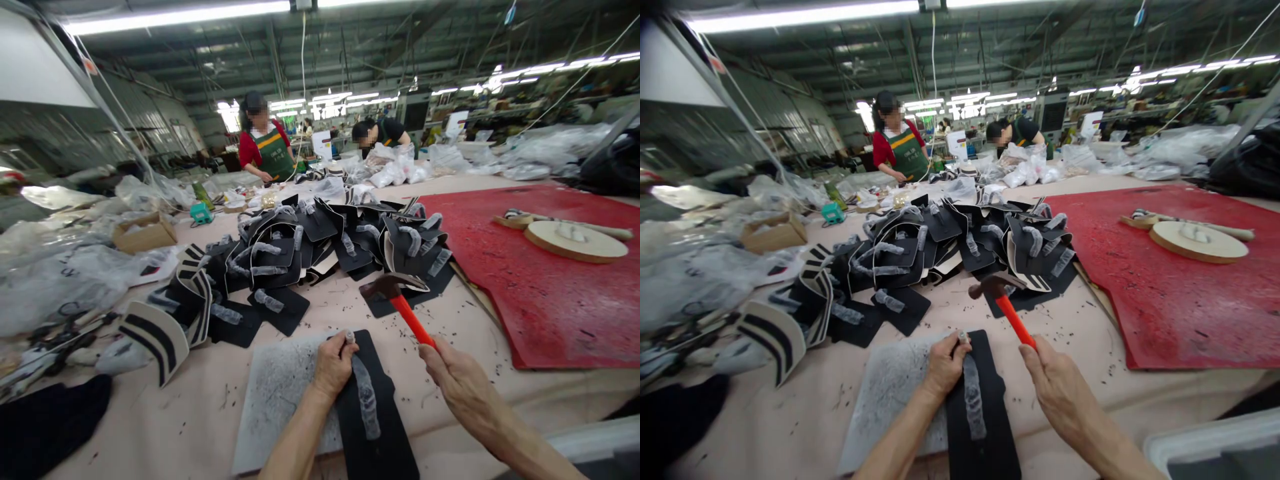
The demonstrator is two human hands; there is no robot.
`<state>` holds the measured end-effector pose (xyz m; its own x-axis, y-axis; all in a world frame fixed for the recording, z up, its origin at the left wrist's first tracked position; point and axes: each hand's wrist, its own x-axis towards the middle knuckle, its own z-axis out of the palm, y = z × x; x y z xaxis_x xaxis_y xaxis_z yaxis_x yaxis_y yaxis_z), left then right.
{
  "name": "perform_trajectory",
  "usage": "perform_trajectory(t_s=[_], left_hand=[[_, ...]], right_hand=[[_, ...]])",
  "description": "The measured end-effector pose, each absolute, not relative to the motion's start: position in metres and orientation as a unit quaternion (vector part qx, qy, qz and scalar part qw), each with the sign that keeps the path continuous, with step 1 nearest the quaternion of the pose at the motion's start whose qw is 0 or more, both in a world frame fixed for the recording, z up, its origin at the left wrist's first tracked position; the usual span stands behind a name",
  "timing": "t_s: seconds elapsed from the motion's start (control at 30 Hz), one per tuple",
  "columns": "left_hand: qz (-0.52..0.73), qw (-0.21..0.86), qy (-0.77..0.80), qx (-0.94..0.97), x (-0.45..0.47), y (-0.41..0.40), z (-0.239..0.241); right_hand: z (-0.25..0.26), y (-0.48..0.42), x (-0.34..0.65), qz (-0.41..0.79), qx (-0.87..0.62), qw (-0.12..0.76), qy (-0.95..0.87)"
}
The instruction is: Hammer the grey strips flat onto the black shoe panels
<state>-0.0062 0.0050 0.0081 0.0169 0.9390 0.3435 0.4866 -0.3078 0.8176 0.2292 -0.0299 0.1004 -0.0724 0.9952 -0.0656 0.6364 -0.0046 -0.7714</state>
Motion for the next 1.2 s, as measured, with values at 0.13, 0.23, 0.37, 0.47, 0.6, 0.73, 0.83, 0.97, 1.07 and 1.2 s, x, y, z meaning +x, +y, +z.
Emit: perform_trajectory(t_s=[0.13,0.23,0.37,0.47,0.6,0.73,0.83,0.97,1.07,1.2], left_hand=[[0.450,0.237,0.538,0.672,-0.006,0.007,0.005],[0.442,0.239,0.543,0.673,-0.007,0.007,0.001],[0.440,0.234,0.542,0.677,-0.007,0.007,0.001],[0.441,0.234,0.544,0.675,-0.006,0.007,0.004],[0.433,0.231,0.542,0.683,-0.006,0.007,0.006],[0.442,0.243,0.538,0.675,-0.006,0.006,0.006],[0.442,0.247,0.542,0.670,-0.006,0.007,0.007],[0.444,0.252,0.543,0.667,-0.006,0.006,0.009],[0.445,0.255,0.541,0.666,-0.006,0.004,0.009],[0.450,0.285,0.558,0.636,-0.004,0.007,0.005]], right_hand=[[0.111,-0.026,0.231,0.157,-0.572,0.162,-0.788],[0.138,-0.017,0.235,0.108,-0.546,0.130,-0.820],[0.174,-0.013,0.224,0.059,-0.553,0.366,-0.746],[0.159,-0.019,0.217,0.067,-0.537,0.405,-0.737],[0.115,-0.024,0.232,0.118,-0.544,0.138,-0.819],[0.079,-0.015,0.265,0.172,-0.614,0.078,-0.766],[0.046,-0.006,0.284,0.196,-0.651,0.057,-0.731],[0.024,-0.007,0.272,0.032,-0.633,0.110,-0.765],[0.036,-0.019,0.229,0.013,-0.518,0.206,-0.830],[0.041,-0.031,0.171,0.149,-0.394,0.172,-0.890]])
